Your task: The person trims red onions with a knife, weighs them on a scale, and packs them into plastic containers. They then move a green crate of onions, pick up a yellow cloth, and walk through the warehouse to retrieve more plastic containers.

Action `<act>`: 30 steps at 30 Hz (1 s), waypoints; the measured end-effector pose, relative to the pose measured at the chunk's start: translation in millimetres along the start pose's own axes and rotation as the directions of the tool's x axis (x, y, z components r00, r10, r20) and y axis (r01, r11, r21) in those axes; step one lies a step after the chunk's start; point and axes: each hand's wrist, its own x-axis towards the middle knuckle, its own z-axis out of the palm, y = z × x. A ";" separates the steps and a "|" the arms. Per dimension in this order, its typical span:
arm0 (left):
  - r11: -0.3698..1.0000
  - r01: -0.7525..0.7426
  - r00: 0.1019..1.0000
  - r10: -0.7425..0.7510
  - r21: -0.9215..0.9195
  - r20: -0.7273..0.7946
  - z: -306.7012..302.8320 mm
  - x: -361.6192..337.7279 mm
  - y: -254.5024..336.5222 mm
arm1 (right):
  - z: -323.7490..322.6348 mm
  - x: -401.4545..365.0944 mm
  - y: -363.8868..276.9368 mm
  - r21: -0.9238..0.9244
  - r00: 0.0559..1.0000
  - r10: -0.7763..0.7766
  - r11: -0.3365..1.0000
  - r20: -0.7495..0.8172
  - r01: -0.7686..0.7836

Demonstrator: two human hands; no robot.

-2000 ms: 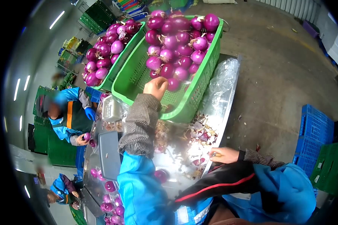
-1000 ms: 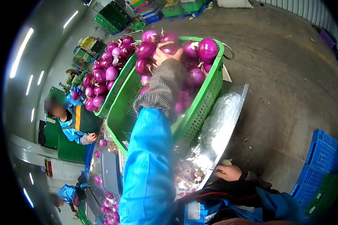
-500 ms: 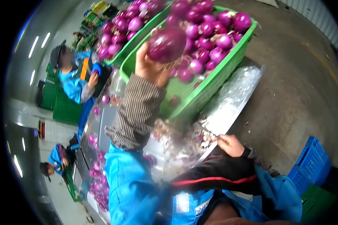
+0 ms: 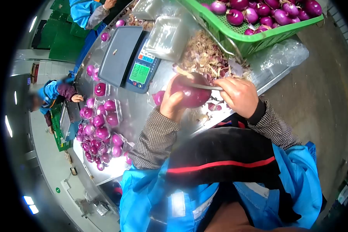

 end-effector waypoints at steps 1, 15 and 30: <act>0.999 -0.038 0.999 0.038 0.036 -0.020 -3.0 -4.9 -0.6 | 3.7 0.6 -3.8 -0.004 0.999 -0.017 1.000 0.033 0.017; 0.972 -0.061 0.998 0.057 0.228 0.020 -0.7 -16.3 -0.7 | 18.2 -18.2 5.7 -0.007 0.990 0.061 0.998 0.127 -0.061; 0.165 -0.236 0.698 0.715 0.958 0.049 15.1 0.5 -11.9 | 46.2 -41.6 -12.5 0.087 0.910 0.413 0.906 0.034 -0.414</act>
